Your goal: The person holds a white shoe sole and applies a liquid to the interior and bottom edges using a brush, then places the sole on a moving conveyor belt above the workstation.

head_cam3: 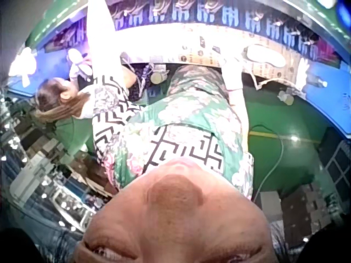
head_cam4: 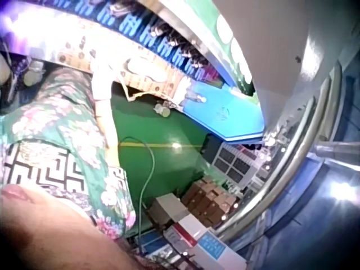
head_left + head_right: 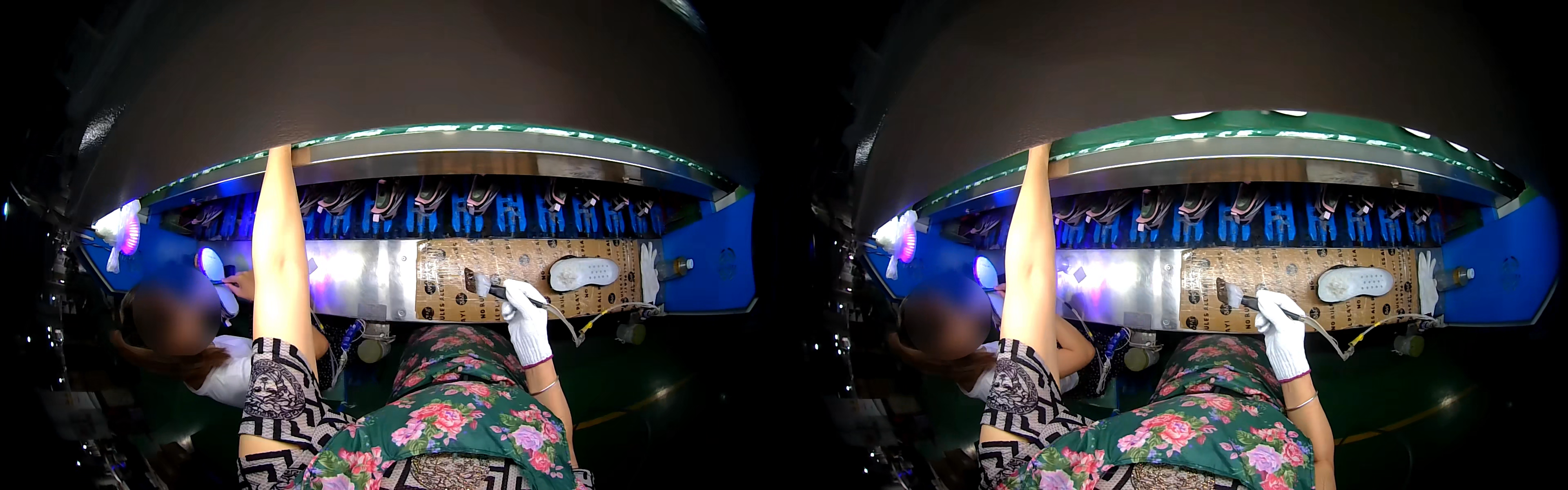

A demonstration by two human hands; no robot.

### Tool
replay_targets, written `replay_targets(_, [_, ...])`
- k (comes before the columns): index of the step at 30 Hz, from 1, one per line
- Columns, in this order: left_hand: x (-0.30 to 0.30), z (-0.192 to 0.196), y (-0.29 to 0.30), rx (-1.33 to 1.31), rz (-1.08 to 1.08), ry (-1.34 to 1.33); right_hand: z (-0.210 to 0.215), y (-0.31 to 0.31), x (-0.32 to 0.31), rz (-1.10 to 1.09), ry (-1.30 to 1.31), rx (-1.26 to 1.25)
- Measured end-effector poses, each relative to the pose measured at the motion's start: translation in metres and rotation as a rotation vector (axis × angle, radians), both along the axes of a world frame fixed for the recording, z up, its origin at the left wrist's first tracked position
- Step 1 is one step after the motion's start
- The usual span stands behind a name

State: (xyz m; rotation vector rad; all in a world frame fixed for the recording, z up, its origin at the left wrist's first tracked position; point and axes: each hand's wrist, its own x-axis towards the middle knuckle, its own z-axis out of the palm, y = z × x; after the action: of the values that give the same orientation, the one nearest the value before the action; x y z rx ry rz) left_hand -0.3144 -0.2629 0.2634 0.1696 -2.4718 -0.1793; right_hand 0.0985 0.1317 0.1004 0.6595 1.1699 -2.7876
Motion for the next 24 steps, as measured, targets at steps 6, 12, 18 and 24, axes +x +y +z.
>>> replay_targets(6, [0.023, -0.013, 0.006, 0.150, -0.211, 0.318, 0.001, 0.007, -0.003, -0.022, -0.048, 0.029])
replay_targets(12, [0.176, 0.006, -0.018, 1.238, -0.431, 0.523, 0.022, 0.016, -0.016, -0.008, 0.113, 0.039])
replay_targets(18, [0.307, -0.057, 0.004, 1.355, -0.393, 0.281, 0.069, 0.035, -0.022, 0.075, 0.281, -0.148])
replay_targets(24, [0.368, -0.123, 0.122, 1.808, -0.371, -0.425, 0.100, 0.021, -0.005, 0.362, 0.423, -0.026])
